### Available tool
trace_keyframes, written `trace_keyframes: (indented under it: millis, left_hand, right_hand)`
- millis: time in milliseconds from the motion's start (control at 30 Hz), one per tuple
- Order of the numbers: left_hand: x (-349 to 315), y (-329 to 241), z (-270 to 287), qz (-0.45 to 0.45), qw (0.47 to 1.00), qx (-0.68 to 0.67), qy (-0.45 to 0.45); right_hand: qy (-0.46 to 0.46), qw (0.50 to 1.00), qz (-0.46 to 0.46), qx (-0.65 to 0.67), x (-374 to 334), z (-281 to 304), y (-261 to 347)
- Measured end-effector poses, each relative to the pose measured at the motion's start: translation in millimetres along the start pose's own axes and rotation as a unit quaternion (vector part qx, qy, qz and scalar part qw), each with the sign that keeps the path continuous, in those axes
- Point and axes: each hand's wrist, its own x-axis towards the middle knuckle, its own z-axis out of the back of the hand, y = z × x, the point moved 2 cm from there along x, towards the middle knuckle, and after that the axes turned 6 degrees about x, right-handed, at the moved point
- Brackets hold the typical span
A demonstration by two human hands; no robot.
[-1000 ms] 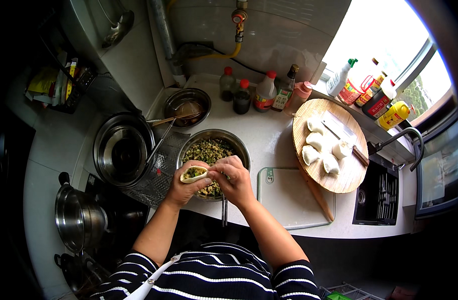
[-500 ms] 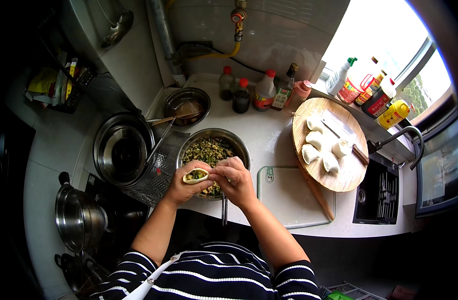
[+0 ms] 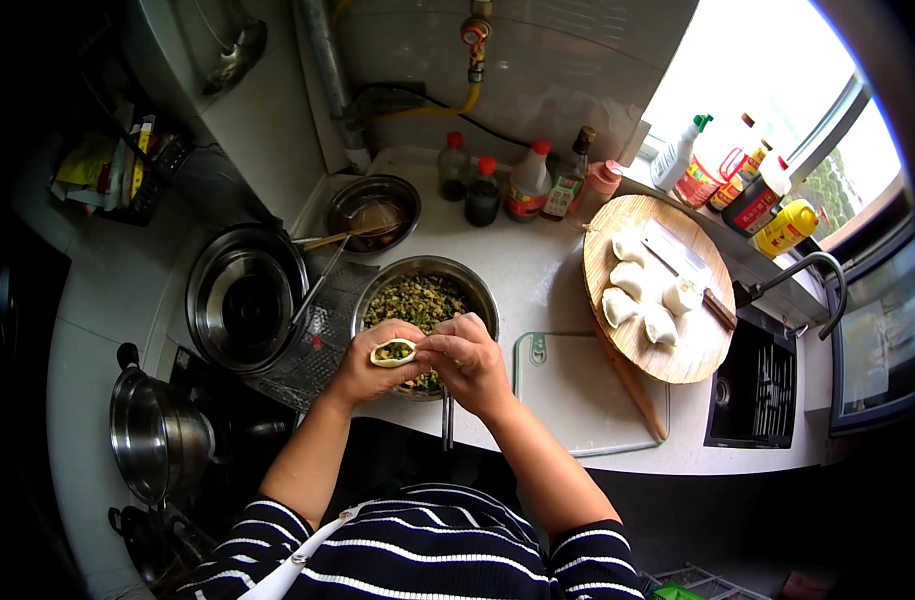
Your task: The person fills dough circles with a mixture using chopsticks, pinches the edges to seal them, and places the finished products on a wooden tray. Then, the person handles a large piece of dough in a bowl and cuts it into smaller pieces using a knife on a cutting board.
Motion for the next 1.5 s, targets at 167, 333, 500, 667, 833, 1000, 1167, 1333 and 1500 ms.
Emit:
trace_keyframes:
  millis: [167, 333, 500, 667, 833, 1000, 1167, 1333, 1500]
  left_hand:
    - [-1, 7, 0, 0.015, 1.0, -0.008, 0.009]
    - [0, 6, -2, 0.016, 0.999, 0.018, 0.024]
    - [-1, 11, -3, -0.009, 0.998, 0.055, 0.039]
    - [-2, 13, -3, 0.014, 0.998, 0.05, 0.035]
    - [-1, 8, -4, 0.037, 0.999, 0.037, 0.012]
    - [-2, 12, -11, 0.059, 0.998, 0.021, 0.02]
    - [3, 8, -12, 0.006, 0.994, 0.106, 0.031]
    - [0, 18, -15, 0.007, 0.994, 0.107, -0.005]
    - [-3, 22, -15, 0.036, 0.996, 0.085, -0.013]
  right_hand:
    - [-0.002, 0.999, -0.037, -0.002, 1, 1, 7]
    - [0.003, 0.998, -0.056, 0.009, -1, 0, 4]
    - [0.005, 0.998, -0.057, 0.018, -1, 0, 3]
    - [0.024, 0.996, -0.085, 0.024, -10, 0, -5]
    - [0.005, 0.995, -0.055, 0.087, -2, 6, 16]
    - [0.0, 0.981, -0.011, 0.196, -1, 1, 26]
    - [0.057, 0.991, 0.042, 0.113, 0, -3, 26]
    - [0.144, 0.983, 0.114, 0.004, 9, -9, 42]
    - [0.137, 0.983, 0.121, 0.005, 9, -14, 40]
